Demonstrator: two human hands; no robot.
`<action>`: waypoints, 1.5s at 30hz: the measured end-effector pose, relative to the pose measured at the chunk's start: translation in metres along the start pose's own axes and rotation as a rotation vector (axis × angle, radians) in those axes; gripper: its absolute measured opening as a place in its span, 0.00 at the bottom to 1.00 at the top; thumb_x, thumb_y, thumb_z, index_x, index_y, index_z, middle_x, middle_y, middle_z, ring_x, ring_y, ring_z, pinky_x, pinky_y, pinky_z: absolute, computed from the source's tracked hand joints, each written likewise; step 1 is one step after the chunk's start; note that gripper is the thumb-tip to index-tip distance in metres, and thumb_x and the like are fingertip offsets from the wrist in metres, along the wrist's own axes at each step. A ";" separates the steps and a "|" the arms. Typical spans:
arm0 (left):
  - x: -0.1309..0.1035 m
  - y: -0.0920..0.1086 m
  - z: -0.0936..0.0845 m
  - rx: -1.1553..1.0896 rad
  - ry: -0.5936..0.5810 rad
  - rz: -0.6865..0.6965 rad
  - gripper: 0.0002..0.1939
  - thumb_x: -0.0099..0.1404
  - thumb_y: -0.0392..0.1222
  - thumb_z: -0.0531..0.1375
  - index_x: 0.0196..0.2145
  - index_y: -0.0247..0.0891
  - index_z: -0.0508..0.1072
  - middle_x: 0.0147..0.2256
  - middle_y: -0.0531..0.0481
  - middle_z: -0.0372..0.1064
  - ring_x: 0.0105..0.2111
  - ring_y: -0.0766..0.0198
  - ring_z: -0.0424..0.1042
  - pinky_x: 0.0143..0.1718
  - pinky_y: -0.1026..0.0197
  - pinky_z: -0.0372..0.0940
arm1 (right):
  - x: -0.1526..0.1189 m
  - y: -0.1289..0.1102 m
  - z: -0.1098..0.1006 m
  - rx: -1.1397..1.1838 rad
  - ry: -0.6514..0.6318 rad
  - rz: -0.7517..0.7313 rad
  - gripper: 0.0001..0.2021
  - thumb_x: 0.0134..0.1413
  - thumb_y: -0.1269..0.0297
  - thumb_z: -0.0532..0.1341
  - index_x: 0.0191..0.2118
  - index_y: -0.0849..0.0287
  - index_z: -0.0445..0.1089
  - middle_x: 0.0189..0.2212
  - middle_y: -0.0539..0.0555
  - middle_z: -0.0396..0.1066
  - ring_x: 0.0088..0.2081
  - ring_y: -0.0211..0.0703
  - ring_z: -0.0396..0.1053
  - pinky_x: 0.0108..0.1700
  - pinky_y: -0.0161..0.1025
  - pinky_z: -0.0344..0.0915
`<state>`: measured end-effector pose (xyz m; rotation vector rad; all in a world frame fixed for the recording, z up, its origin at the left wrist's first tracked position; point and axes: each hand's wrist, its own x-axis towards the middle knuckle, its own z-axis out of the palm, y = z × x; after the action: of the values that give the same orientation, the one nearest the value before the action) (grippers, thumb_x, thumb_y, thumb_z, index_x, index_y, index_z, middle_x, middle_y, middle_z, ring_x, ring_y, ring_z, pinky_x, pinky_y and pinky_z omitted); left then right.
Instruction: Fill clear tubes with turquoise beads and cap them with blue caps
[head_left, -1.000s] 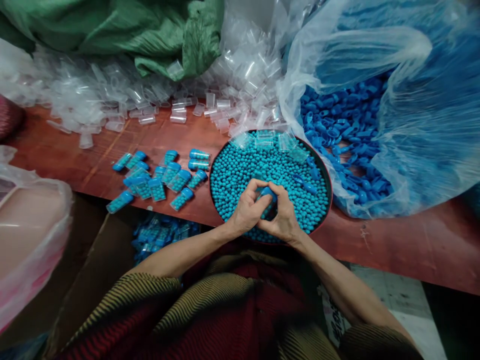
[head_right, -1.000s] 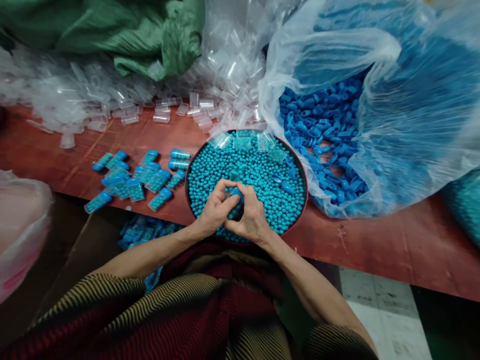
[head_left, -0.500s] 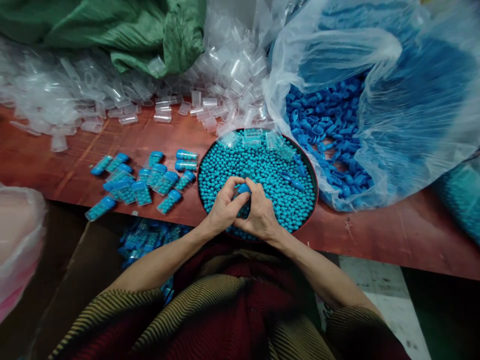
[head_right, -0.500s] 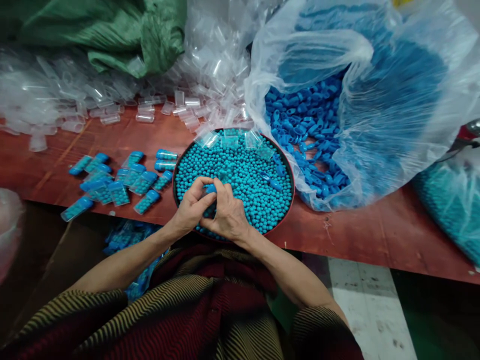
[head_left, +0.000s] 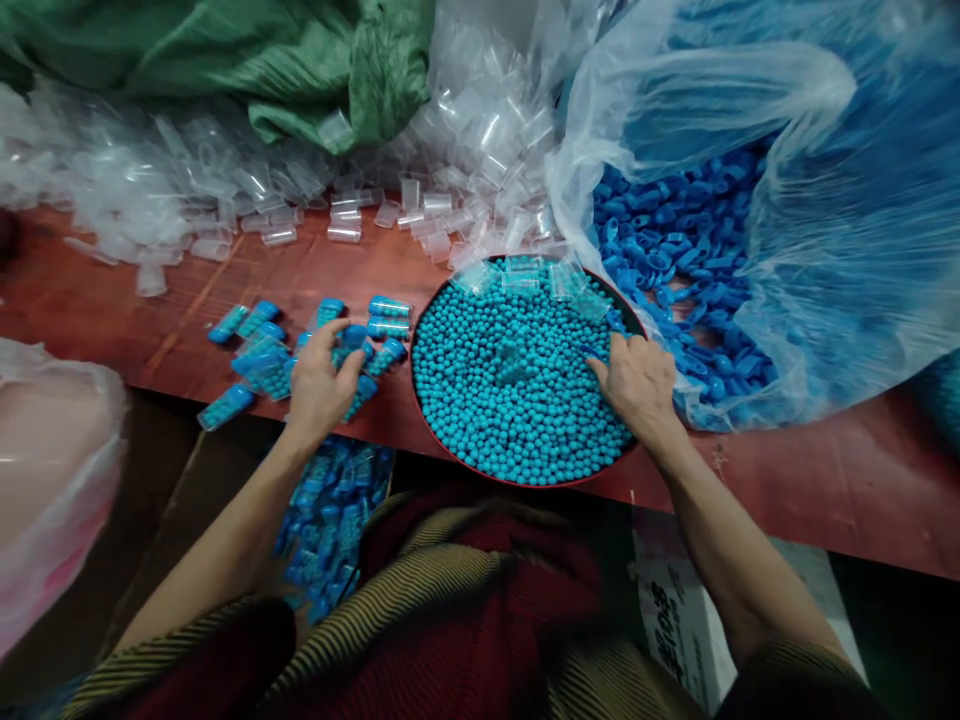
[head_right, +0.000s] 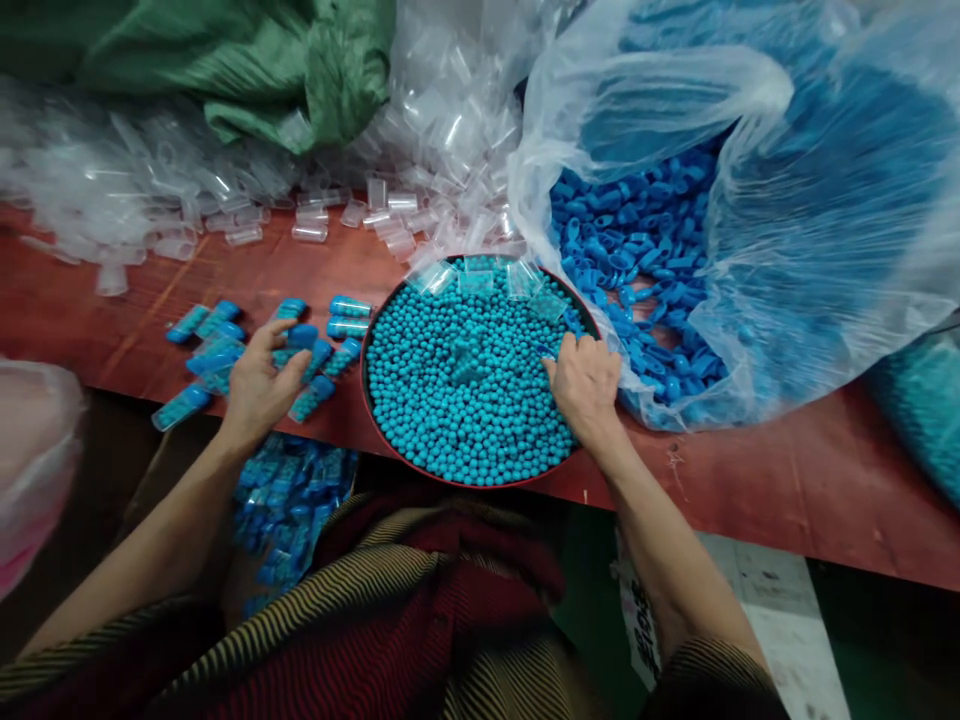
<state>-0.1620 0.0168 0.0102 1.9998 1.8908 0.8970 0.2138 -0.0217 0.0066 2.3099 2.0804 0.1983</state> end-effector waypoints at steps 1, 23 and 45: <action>0.000 0.001 0.002 0.119 0.052 0.025 0.21 0.60 0.42 0.57 0.52 0.37 0.65 0.42 0.43 0.67 0.44 0.53 0.66 0.47 0.49 0.62 | 0.000 0.002 0.004 -0.017 -0.015 -0.002 0.16 0.58 0.59 0.55 0.42 0.68 0.69 0.36 0.67 0.70 0.40 0.58 0.66 0.38 0.48 0.59; -0.020 0.122 0.104 0.015 -0.511 0.240 0.09 0.64 0.41 0.57 0.41 0.39 0.67 0.39 0.46 0.68 0.40 0.56 0.68 0.39 0.58 0.62 | -0.013 -0.035 0.001 0.465 -0.019 -0.404 0.14 0.62 0.64 0.50 0.50 0.59 0.66 0.44 0.59 0.74 0.42 0.48 0.72 0.40 0.42 0.66; -0.012 0.118 0.097 -0.225 -0.518 0.242 0.06 0.61 0.38 0.56 0.37 0.39 0.64 0.33 0.50 0.67 0.34 0.60 0.68 0.39 0.58 0.62 | -0.013 -0.027 -0.014 0.530 0.189 -0.276 0.14 0.61 0.65 0.51 0.50 0.58 0.65 0.41 0.60 0.70 0.45 0.50 0.68 0.45 0.44 0.65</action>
<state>-0.0093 0.0119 -0.0016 2.0891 1.2359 0.5379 0.1845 -0.0325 0.0166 2.2757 2.8017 -0.1726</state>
